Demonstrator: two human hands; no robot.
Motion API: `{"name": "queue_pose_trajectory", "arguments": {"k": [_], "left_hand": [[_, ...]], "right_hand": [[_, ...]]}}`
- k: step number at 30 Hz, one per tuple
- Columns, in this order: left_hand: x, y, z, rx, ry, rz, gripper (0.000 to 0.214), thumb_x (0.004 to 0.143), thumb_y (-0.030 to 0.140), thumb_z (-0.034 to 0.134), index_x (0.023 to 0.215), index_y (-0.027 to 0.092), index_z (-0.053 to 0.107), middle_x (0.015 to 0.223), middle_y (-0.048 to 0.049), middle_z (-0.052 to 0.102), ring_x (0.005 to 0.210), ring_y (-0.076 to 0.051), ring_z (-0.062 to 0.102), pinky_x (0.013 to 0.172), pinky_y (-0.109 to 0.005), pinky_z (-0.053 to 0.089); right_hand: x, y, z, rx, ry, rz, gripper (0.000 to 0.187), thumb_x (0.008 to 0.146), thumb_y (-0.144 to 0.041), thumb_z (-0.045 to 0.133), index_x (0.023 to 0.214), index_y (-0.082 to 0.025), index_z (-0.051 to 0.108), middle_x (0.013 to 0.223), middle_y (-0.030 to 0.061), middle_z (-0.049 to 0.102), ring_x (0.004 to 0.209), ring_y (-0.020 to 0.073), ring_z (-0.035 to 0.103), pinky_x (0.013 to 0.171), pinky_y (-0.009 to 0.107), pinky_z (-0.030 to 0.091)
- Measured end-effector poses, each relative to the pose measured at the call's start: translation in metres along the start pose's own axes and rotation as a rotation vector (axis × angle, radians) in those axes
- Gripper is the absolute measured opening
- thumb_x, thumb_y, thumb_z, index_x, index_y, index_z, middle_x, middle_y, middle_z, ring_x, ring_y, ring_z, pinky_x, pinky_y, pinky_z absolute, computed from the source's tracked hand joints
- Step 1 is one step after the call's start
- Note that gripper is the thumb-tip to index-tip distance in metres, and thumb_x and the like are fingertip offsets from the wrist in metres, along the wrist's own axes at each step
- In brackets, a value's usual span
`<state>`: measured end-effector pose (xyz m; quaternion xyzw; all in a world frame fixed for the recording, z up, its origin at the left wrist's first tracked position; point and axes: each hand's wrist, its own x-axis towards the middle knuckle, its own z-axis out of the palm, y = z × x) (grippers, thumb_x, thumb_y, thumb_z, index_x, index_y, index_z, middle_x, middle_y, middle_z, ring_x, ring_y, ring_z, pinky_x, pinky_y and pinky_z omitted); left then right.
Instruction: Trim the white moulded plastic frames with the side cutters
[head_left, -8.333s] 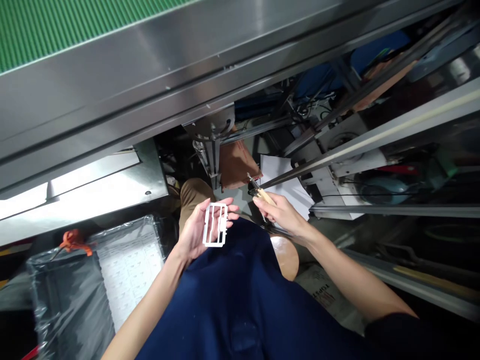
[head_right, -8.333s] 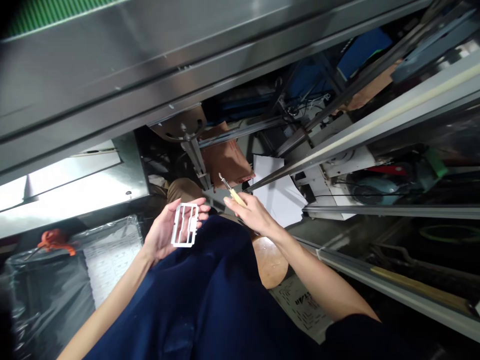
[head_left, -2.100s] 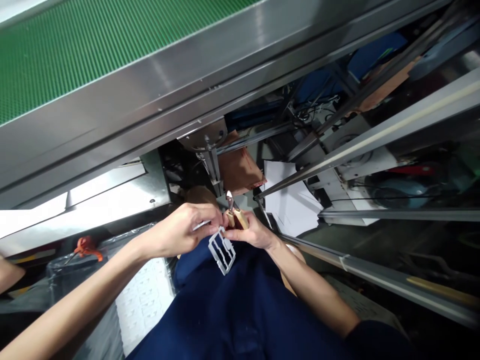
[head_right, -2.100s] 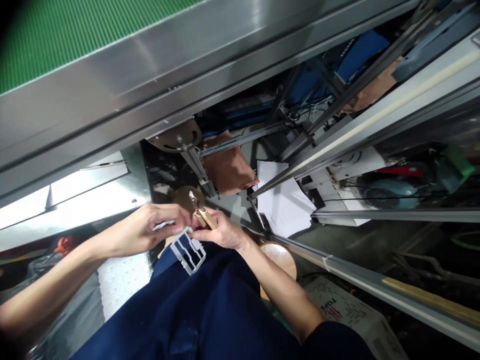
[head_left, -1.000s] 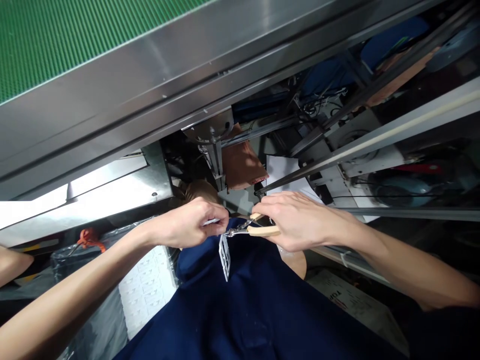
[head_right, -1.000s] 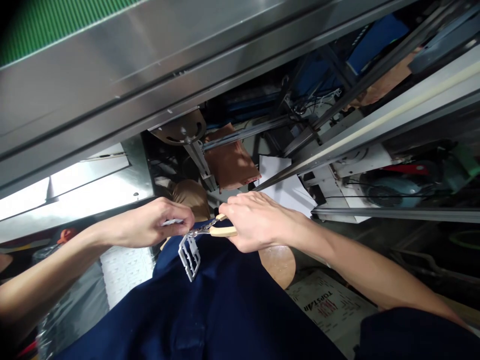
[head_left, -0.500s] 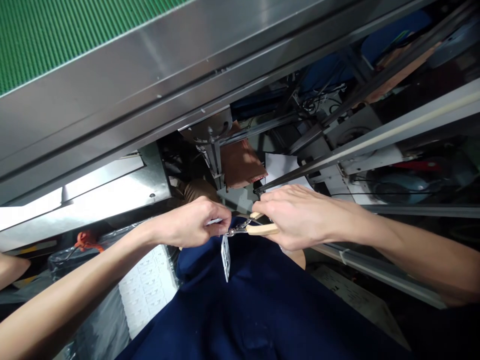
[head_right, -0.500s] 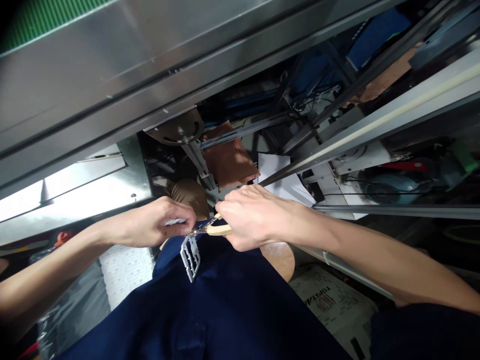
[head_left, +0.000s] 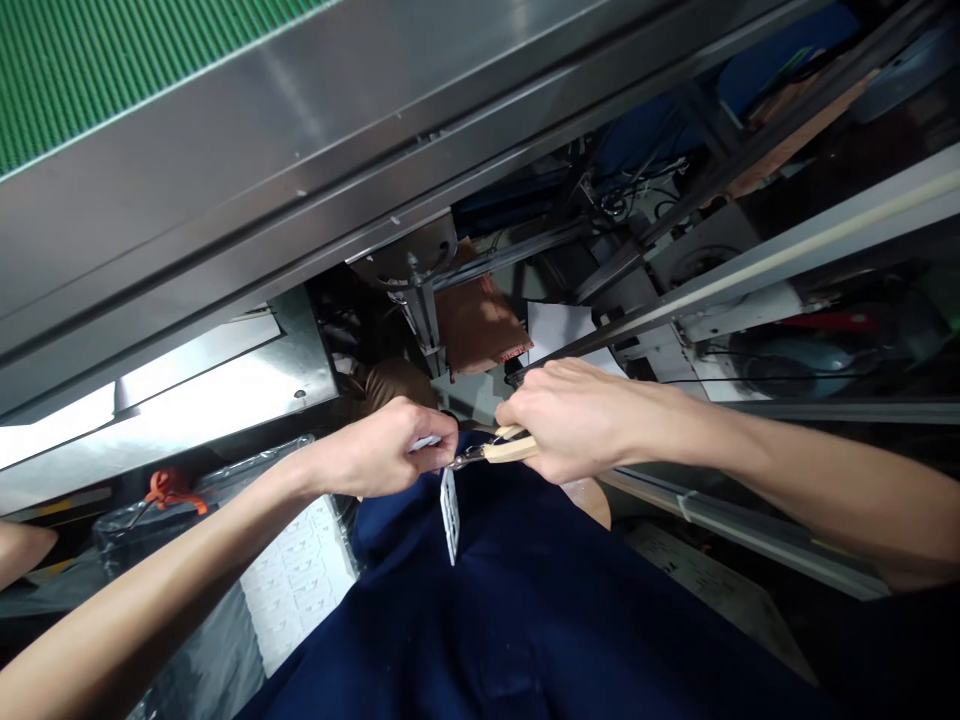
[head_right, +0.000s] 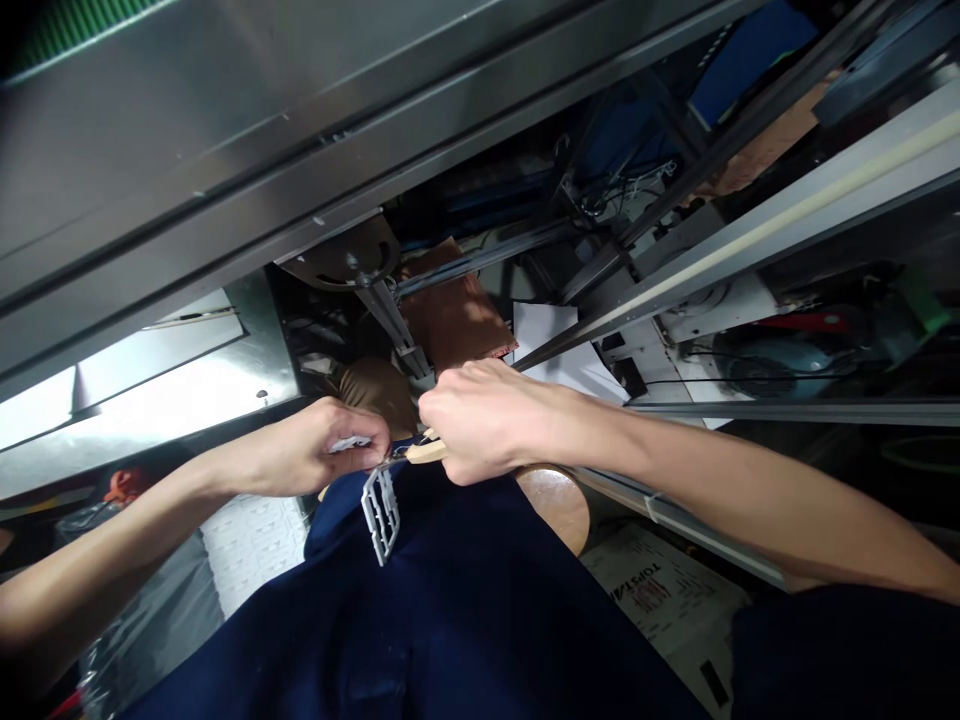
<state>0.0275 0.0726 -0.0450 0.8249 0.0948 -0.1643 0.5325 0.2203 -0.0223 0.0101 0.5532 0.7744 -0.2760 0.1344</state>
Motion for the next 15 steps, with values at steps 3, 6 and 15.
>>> {"name": "queue_pose_trajectory", "arguments": {"k": [3,6,15], "left_hand": [[-0.001,-0.006,0.007,-0.096,0.097,-0.076,0.015,0.087,0.026,0.047,0.077,0.018,0.055,0.067,0.0027,0.054,0.060,-0.012,0.047,0.056,-0.024,0.035],[-0.002,-0.016,0.018,-0.295,0.172,-0.089,0.021,0.087,0.037,0.050,0.085,0.018,0.058,0.078,-0.0003,0.056,0.072,-0.015,0.051,0.065,-0.025,0.039],[0.000,-0.037,0.060,-0.926,0.218,-0.129,0.035,0.086,0.033,0.056,0.118,0.020,0.055,0.110,-0.0090,0.063,0.099,-0.021,0.053,0.085,-0.030,0.038]], "right_hand": [[-0.003,0.009,0.011,0.152,-0.034,0.070,0.022,0.074,-0.036,0.051,0.063,-0.018,0.059,0.056,0.0036,0.056,0.048,0.0138,0.048,0.046,0.024,0.022],[-0.009,0.021,0.030,0.263,-0.025,0.198,0.031,0.077,-0.046,0.052,0.062,-0.019,0.057,0.056,0.0028,0.056,0.048,0.0129,0.047,0.046,0.024,0.024],[-0.017,0.023,0.072,0.389,0.190,0.394,0.025,0.084,-0.043,0.046,0.080,-0.021,0.056,0.070,-0.0001,0.058,0.061,0.0124,0.050,0.054,0.023,0.027]]}}
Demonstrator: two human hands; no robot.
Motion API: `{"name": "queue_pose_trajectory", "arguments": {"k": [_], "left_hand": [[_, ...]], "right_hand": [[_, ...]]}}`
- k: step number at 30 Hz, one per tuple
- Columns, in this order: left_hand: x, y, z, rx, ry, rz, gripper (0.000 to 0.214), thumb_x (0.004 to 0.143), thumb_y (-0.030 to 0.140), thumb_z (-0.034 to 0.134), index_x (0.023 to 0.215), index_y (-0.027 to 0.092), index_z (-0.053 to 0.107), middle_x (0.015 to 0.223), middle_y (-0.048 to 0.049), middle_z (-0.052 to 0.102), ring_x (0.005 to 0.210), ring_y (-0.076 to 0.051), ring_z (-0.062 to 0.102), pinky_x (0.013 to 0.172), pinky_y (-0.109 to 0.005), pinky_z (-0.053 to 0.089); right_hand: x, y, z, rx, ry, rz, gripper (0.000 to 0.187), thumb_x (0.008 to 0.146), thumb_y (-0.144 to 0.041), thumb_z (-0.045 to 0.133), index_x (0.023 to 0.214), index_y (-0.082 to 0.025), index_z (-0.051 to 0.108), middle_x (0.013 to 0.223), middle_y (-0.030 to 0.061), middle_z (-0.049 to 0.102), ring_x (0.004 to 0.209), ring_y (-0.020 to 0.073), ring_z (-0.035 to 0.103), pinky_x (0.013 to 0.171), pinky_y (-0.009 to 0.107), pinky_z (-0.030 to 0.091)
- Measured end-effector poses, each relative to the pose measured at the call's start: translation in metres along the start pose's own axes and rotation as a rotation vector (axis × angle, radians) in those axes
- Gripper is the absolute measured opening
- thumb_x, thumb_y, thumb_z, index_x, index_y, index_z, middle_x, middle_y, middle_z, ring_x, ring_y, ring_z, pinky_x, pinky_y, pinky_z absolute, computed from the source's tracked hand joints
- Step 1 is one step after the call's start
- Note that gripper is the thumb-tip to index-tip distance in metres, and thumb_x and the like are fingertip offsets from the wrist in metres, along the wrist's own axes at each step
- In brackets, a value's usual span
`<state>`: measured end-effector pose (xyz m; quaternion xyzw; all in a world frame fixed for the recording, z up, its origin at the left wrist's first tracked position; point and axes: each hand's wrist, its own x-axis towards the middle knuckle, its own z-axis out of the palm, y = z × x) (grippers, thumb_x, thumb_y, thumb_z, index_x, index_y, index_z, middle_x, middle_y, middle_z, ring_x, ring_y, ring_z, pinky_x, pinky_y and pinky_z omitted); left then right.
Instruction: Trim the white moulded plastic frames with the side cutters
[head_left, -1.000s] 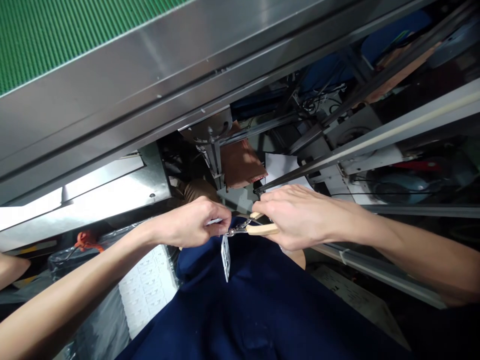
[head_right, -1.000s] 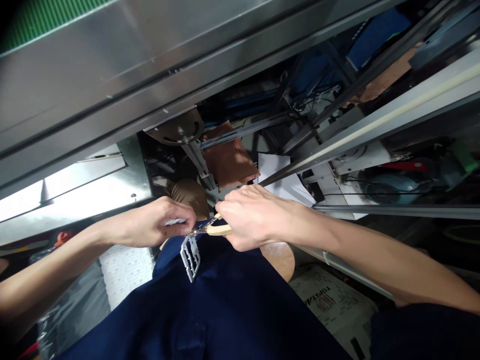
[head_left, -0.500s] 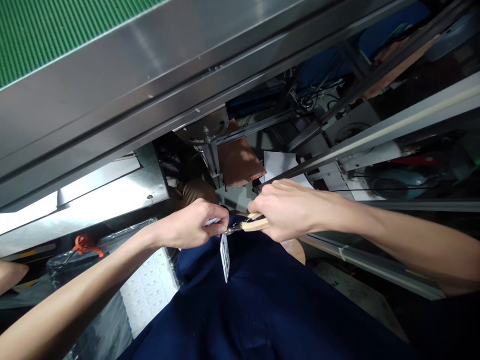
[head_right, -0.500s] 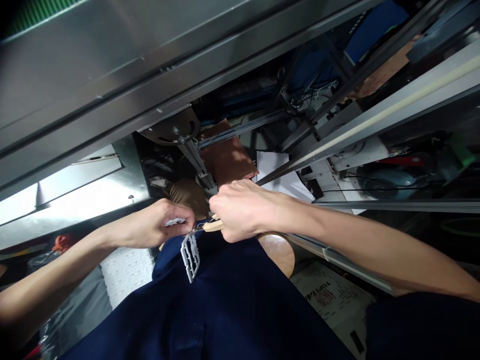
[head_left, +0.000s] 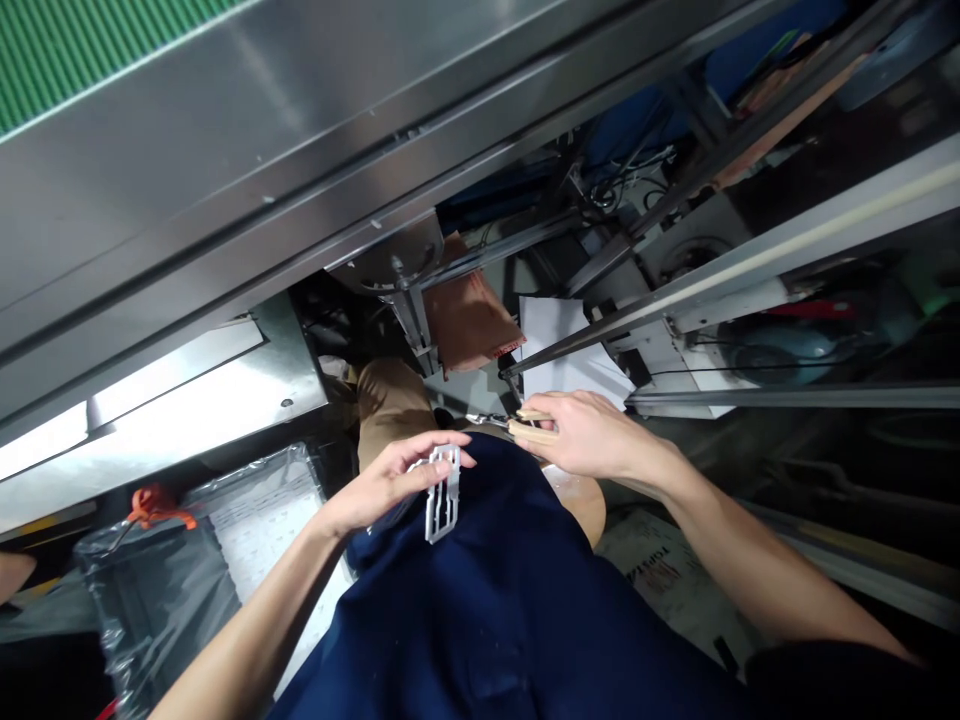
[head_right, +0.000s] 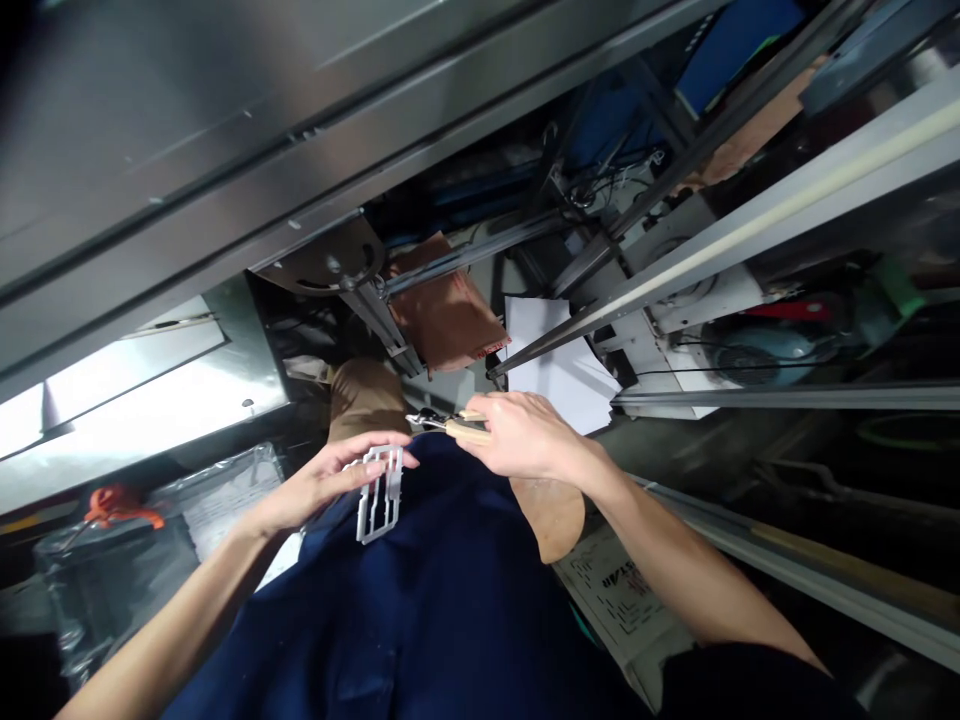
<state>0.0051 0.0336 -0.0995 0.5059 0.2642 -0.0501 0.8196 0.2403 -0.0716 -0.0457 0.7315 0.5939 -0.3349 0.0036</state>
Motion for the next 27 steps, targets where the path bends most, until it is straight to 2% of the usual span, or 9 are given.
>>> {"name": "queue_pose_trajectory", "arguments": {"k": [2,5,8,11,17,27], "left_hand": [[0.001,-0.006,0.001,-0.147,0.020,0.006,0.039,0.086,0.033,0.055,0.123,0.020,0.052,0.110,-0.0106,0.064,0.099,-0.022,0.055,0.082,-0.030,0.040],[0.001,-0.013,0.002,-0.271,0.034,0.017,0.033,0.086,0.035,0.054,0.112,0.016,0.062,0.109,-0.0119,0.064,0.088,-0.021,0.057,0.074,-0.028,0.043],[0.001,-0.016,0.005,-0.243,0.063,0.003,0.034,0.084,0.039,0.054,0.096,0.011,0.069,0.096,-0.0111,0.065,0.073,-0.017,0.055,0.065,-0.025,0.042],[0.000,-0.014,0.007,-0.175,0.086,-0.009,0.036,0.085,0.041,0.052,0.092,0.011,0.070,0.086,-0.0094,0.065,0.068,-0.016,0.053,0.061,-0.025,0.040],[0.000,-0.008,0.010,-0.145,0.106,-0.016,0.039,0.082,0.044,0.054,0.091,0.010,0.070,0.090,-0.0119,0.065,0.072,-0.021,0.055,0.058,-0.027,0.042],[0.000,-0.011,0.008,-0.147,0.071,-0.030,0.037,0.084,0.042,0.051,0.091,0.010,0.069,0.087,-0.0105,0.063,0.070,-0.018,0.052,0.058,-0.026,0.039]], "right_hand": [[-0.002,-0.003,0.006,0.049,0.062,-0.072,0.022,0.084,-0.041,0.048,0.086,-0.021,0.056,0.078,-0.0002,0.059,0.069,0.0128,0.051,0.059,0.023,0.030],[-0.003,-0.006,0.011,0.068,0.113,-0.160,0.023,0.084,-0.041,0.050,0.092,-0.020,0.055,0.084,0.0006,0.058,0.075,0.0133,0.051,0.064,0.024,0.033],[-0.002,-0.006,0.013,0.037,0.132,-0.222,0.026,0.084,-0.041,0.050,0.096,-0.018,0.055,0.086,0.0020,0.058,0.076,0.0139,0.050,0.067,0.025,0.034],[-0.001,-0.007,0.010,-0.025,0.143,-0.264,0.027,0.085,-0.041,0.050,0.095,-0.017,0.056,0.084,0.0032,0.057,0.076,0.0148,0.049,0.069,0.026,0.034],[0.000,-0.009,0.002,-0.142,0.126,-0.314,0.022,0.082,-0.035,0.053,0.093,-0.016,0.058,0.080,0.0030,0.055,0.071,0.0142,0.046,0.067,0.027,0.032],[0.001,-0.008,-0.004,-0.250,0.124,-0.344,0.015,0.081,-0.028,0.050,0.086,-0.018,0.058,0.074,0.0012,0.053,0.062,0.0119,0.040,0.058,0.026,0.023]]}}
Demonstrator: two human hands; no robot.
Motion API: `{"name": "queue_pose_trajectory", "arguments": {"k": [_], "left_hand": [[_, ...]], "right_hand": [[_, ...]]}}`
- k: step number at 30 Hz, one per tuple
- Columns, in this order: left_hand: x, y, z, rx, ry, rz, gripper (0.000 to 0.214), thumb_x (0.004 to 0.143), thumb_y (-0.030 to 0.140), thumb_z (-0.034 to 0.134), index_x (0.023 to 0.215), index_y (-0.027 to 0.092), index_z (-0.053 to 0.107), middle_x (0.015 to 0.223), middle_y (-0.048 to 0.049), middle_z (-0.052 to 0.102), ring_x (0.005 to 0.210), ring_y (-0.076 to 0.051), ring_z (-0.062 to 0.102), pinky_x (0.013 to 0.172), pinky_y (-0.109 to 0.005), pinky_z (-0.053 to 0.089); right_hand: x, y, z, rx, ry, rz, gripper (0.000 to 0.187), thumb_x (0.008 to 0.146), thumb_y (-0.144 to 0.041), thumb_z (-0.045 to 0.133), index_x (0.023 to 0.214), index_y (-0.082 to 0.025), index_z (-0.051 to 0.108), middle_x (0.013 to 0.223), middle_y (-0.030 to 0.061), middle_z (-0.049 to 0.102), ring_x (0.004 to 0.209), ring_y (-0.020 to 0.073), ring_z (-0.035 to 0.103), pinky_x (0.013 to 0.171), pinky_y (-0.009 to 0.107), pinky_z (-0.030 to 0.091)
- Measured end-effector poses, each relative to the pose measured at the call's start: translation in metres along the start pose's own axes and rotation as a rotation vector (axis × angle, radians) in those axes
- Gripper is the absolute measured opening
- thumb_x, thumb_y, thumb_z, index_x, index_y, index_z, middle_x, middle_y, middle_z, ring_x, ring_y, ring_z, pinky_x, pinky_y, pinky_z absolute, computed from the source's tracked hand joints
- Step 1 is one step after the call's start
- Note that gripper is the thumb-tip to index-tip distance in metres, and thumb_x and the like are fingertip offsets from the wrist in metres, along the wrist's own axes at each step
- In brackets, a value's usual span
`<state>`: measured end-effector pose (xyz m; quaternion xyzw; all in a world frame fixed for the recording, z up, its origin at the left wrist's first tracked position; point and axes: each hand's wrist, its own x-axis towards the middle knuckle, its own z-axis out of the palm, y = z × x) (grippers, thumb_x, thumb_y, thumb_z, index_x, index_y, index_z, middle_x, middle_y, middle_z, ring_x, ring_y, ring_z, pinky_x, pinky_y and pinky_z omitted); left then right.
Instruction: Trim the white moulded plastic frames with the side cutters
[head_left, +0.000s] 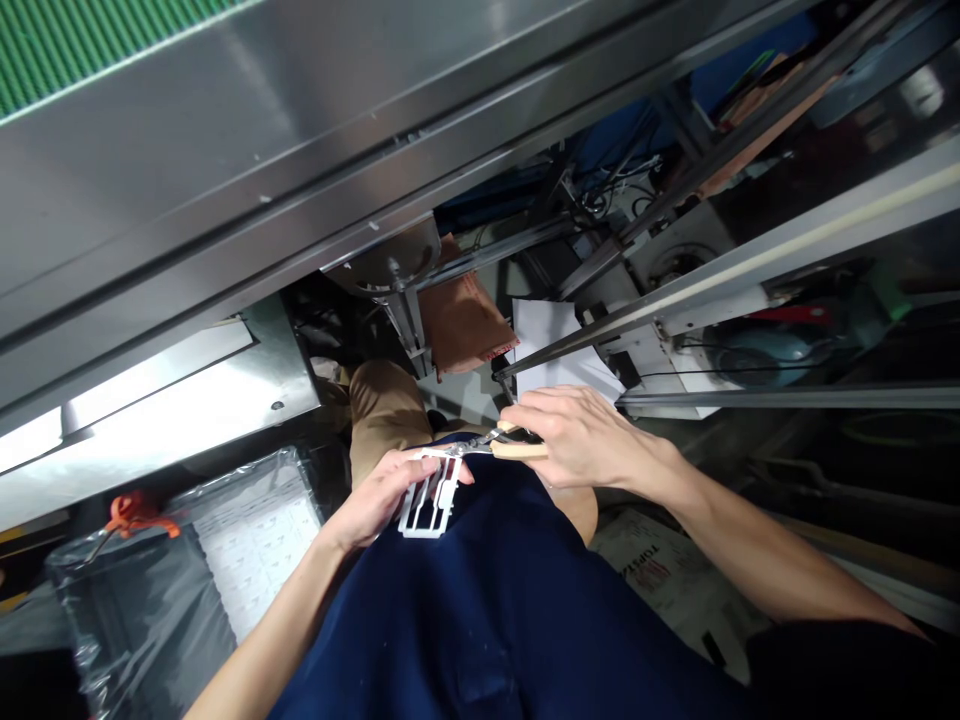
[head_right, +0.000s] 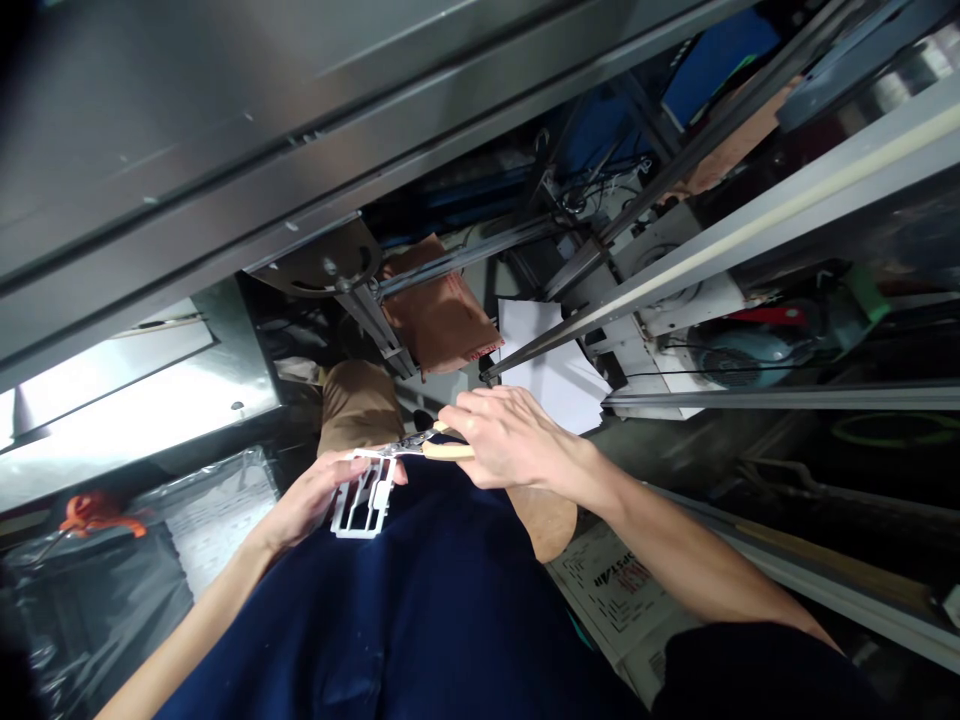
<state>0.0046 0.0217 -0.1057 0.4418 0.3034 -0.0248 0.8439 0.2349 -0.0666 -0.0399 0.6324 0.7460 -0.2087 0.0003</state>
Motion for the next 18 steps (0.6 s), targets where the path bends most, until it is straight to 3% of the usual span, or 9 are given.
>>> {"name": "queue_pose_trajectory", "arguments": {"k": [10,15,18], "left_hand": [[0.000,-0.001,-0.001,-0.029,0.003,-0.032,0.036,0.084,0.040,0.052,0.092,0.010,0.069,0.086,-0.0102,0.064,0.067,-0.017,0.052,0.059,-0.026,0.039],[0.000,-0.002,-0.005,-0.071,0.058,-0.024,0.033,0.083,0.038,0.054,0.091,0.011,0.070,0.105,-0.0133,0.063,0.074,-0.019,0.055,0.062,-0.026,0.042],[0.005,0.000,-0.004,-0.112,0.122,-0.019,0.035,0.081,0.038,0.058,0.105,0.013,0.065,0.097,-0.0108,0.065,0.074,-0.018,0.056,0.062,-0.025,0.043]], "right_hand": [[0.000,-0.001,0.004,0.087,-0.012,0.053,0.014,0.081,-0.025,0.047,0.076,-0.017,0.057,0.065,0.0000,0.051,0.054,0.0094,0.035,0.052,0.026,0.016],[0.001,-0.002,0.011,0.385,0.023,0.295,0.027,0.084,-0.042,0.046,0.074,-0.018,0.052,0.065,-0.0019,0.052,0.056,0.0093,0.041,0.055,0.023,0.026],[0.004,-0.011,0.021,0.588,0.061,0.417,0.032,0.084,-0.049,0.046,0.078,-0.018,0.051,0.065,-0.0022,0.053,0.058,0.0102,0.045,0.057,0.023,0.032]]}}
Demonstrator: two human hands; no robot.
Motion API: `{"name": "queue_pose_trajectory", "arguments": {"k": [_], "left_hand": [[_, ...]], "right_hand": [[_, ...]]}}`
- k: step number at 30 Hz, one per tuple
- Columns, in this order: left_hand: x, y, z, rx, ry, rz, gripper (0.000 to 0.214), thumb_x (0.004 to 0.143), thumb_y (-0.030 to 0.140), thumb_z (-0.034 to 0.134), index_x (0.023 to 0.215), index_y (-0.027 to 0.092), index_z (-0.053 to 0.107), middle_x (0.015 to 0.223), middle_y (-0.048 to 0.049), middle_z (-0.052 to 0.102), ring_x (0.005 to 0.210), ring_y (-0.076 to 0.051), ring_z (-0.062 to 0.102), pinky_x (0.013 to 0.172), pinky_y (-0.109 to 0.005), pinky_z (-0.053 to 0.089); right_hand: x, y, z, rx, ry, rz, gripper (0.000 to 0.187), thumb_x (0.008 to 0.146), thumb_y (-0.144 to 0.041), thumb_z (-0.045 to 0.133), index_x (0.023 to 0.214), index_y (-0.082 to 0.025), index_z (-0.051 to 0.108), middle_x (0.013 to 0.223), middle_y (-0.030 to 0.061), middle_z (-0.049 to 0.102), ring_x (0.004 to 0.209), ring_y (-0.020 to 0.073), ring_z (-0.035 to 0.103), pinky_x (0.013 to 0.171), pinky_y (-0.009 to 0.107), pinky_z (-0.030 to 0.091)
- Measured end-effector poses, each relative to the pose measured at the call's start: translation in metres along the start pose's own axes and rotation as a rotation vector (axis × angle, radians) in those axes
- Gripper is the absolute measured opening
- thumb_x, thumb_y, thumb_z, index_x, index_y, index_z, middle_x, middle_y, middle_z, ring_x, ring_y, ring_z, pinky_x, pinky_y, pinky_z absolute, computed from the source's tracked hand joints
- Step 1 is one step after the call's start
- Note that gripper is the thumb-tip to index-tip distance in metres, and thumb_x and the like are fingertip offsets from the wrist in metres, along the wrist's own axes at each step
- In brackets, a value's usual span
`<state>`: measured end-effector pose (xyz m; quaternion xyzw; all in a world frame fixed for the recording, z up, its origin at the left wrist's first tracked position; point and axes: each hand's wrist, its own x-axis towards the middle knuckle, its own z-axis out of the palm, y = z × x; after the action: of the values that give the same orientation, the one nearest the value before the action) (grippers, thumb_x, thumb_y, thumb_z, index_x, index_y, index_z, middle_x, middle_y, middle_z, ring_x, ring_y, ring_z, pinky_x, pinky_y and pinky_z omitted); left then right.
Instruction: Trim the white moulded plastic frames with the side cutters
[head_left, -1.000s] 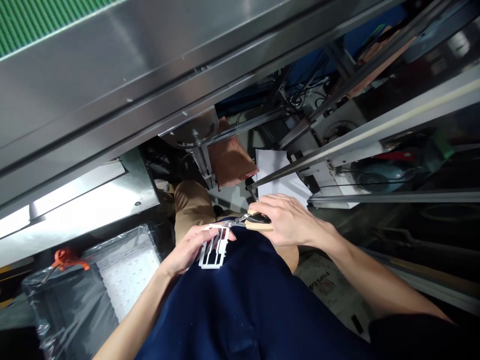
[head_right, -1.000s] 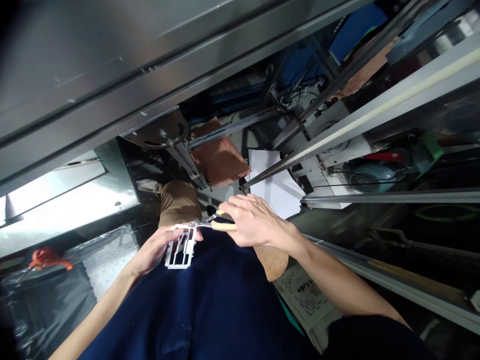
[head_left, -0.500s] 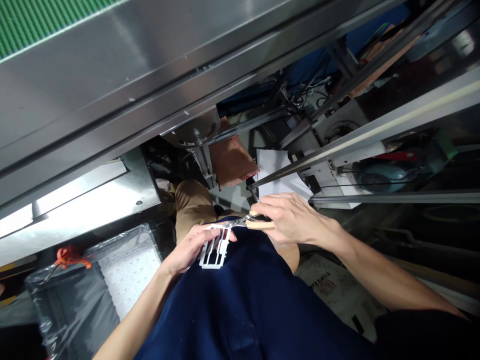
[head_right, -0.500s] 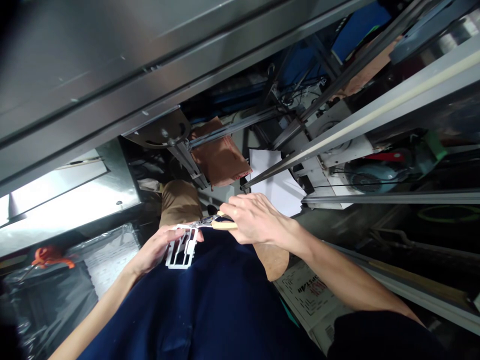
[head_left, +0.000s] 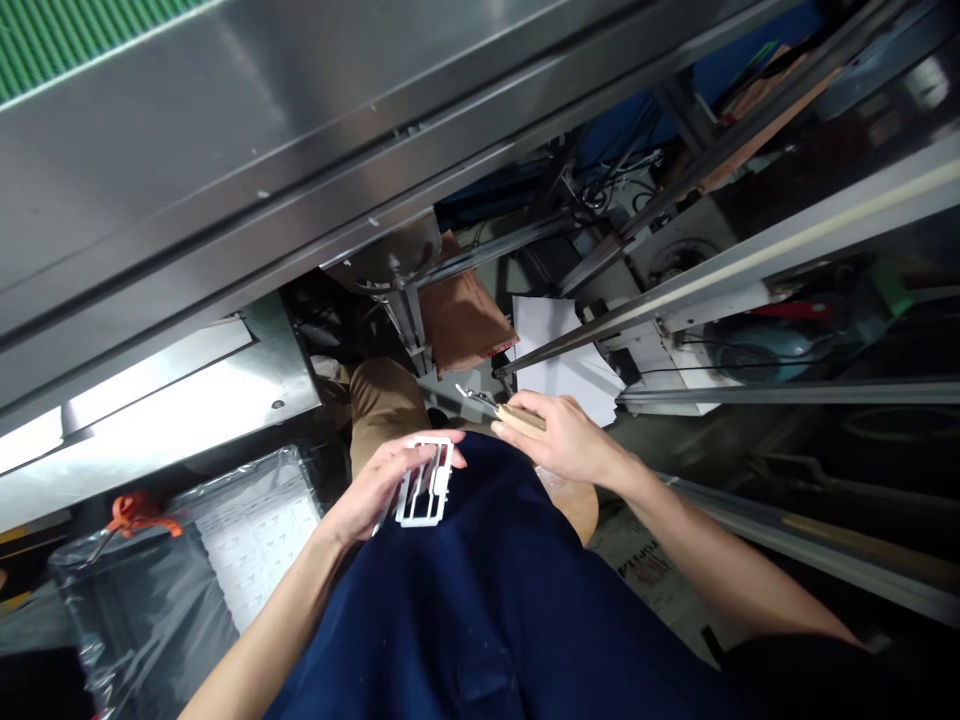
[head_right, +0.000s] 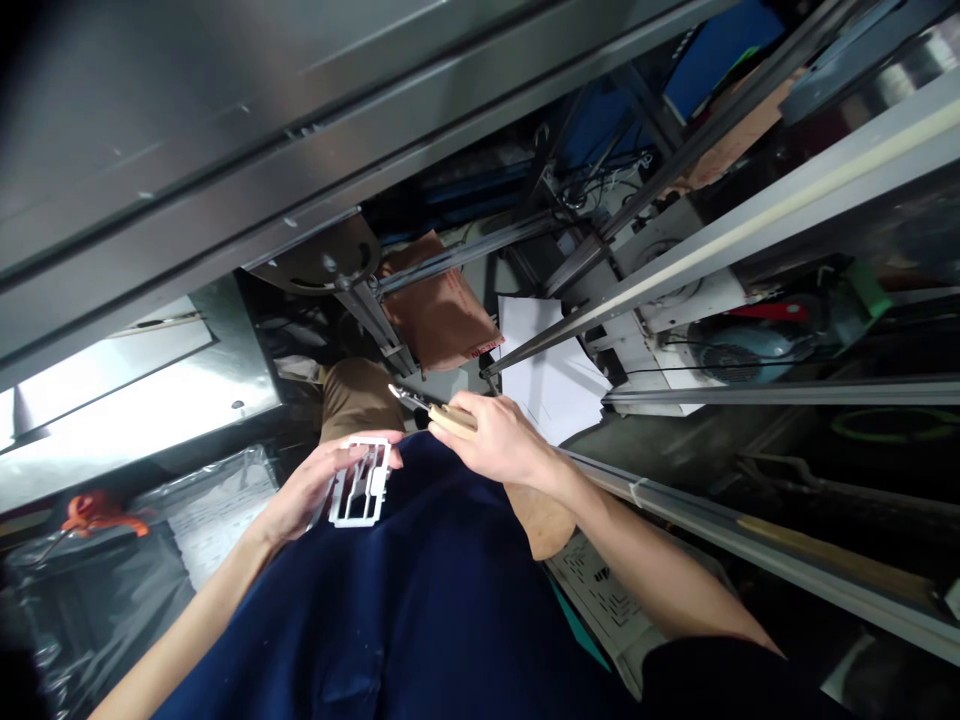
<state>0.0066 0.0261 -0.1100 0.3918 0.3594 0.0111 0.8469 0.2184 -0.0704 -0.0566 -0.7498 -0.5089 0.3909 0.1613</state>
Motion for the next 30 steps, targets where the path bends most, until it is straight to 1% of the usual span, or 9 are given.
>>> {"name": "queue_pose_trajectory", "arguments": {"k": [2,5,10,15,18,20,25,27,30], "left_hand": [[0.006,0.003,0.004,-0.020,0.088,0.008,0.039,0.080,0.037,0.061,0.114,0.018,0.058,0.091,-0.0071,0.065,0.073,-0.016,0.057,0.062,-0.023,0.043],[0.017,0.007,0.013,-0.060,0.201,0.072,0.036,0.079,0.034,0.063,0.112,0.022,0.054,0.085,-0.0016,0.062,0.069,-0.013,0.057,0.062,-0.022,0.044],[0.031,0.010,0.022,-0.132,0.307,0.161,0.019,0.078,0.030,0.063,0.092,0.020,0.056,0.075,0.0024,0.055,0.059,-0.010,0.053,0.055,-0.021,0.044],[0.033,0.015,0.016,-0.049,0.338,0.184,0.031,0.080,0.044,0.060,0.091,0.015,0.062,0.070,0.0005,0.056,0.054,-0.008,0.049,0.048,-0.017,0.039],[0.033,0.018,0.009,-0.007,0.343,0.140,0.042,0.080,0.050,0.056,0.102,0.015,0.063,0.077,-0.0030,0.061,0.055,-0.010,0.054,0.047,-0.018,0.041],[0.035,0.016,0.002,-0.051,0.360,0.120,0.040,0.079,0.048,0.058,0.103,0.016,0.063,0.076,-0.0024,0.062,0.054,-0.010,0.054,0.047,-0.019,0.042],[0.043,0.003,-0.025,-0.159,0.540,0.069,0.031,0.067,0.041,0.073,0.068,0.013,0.059,0.061,0.0004,0.058,0.052,-0.010,0.055,0.045,-0.017,0.043],[0.045,0.000,-0.031,-0.146,0.556,0.049,0.030,0.064,0.037,0.076,0.074,0.013,0.060,0.061,0.0005,0.059,0.050,-0.009,0.055,0.043,-0.016,0.042],[0.042,0.003,-0.026,-0.142,0.511,0.050,0.041,0.062,0.027,0.078,0.098,0.017,0.062,0.074,-0.0010,0.064,0.054,-0.010,0.057,0.045,-0.017,0.044]], "right_hand": [[0.000,-0.006,0.015,0.158,0.016,0.027,0.030,0.082,-0.048,0.050,0.082,-0.018,0.051,0.071,-0.0016,0.056,0.062,0.0106,0.049,0.058,0.023,0.036],[0.002,-0.022,0.042,0.367,0.005,0.048,0.029,0.077,-0.045,0.058,0.086,-0.019,0.051,0.080,-0.0001,0.061,0.069,0.0115,0.055,0.063,0.023,0.041],[0.006,-0.041,0.068,0.368,0.077,0.074,0.032,0.072,-0.038,0.063,0.097,-0.021,0.050,0.085,0.0011,0.065,0.075,0.0151,0.061,0.068,0.026,0.045],[0.009,-0.027,0.068,0.373,0.191,0.043,0.022,0.075,-0.034,0.058,0.092,-0.022,0.051,0.080,0.0007,0.065,0.071,0.0153,0.062,0.070,0.027,0.047],[0.013,-0.014,0.064,0.492,0.266,0.020,0.019,0.073,-0.032,0.061,0.085,-0.020,0.052,0.077,0.0008,0.063,0.069,0.0141,0.060,0.068,0.025,0.047],[0.016,-0.007,0.061,0.623,0.286,0.014,0.016,0.072,-0.029,0.062,0.078,-0.019,0.051,0.071,-0.0007,0.059,0.066,0.0122,0.058,0.064,0.023,0.046],[0.022,0.005,0.057,0.988,0.242,0.028,0.020,0.072,-0.028,0.064,0.075,-0.018,0.047,0.062,-0.0041,0.051,0.057,0.0101,0.053,0.055,0.022,0.042],[0.022,0.009,0.057,1.009,0.246,0.029,0.021,0.072,-0.028,0.066,0.076,-0.018,0.048,0.063,-0.0035,0.053,0.057,0.0103,0.053,0.053,0.022,0.040],[0.021,0.011,0.056,0.999,0.247,0.028,0.021,0.071,-0.027,0.067,0.078,-0.018,0.049,0.064,-0.0034,0.053,0.057,0.0101,0.052,0.052,0.021,0.039]]}}
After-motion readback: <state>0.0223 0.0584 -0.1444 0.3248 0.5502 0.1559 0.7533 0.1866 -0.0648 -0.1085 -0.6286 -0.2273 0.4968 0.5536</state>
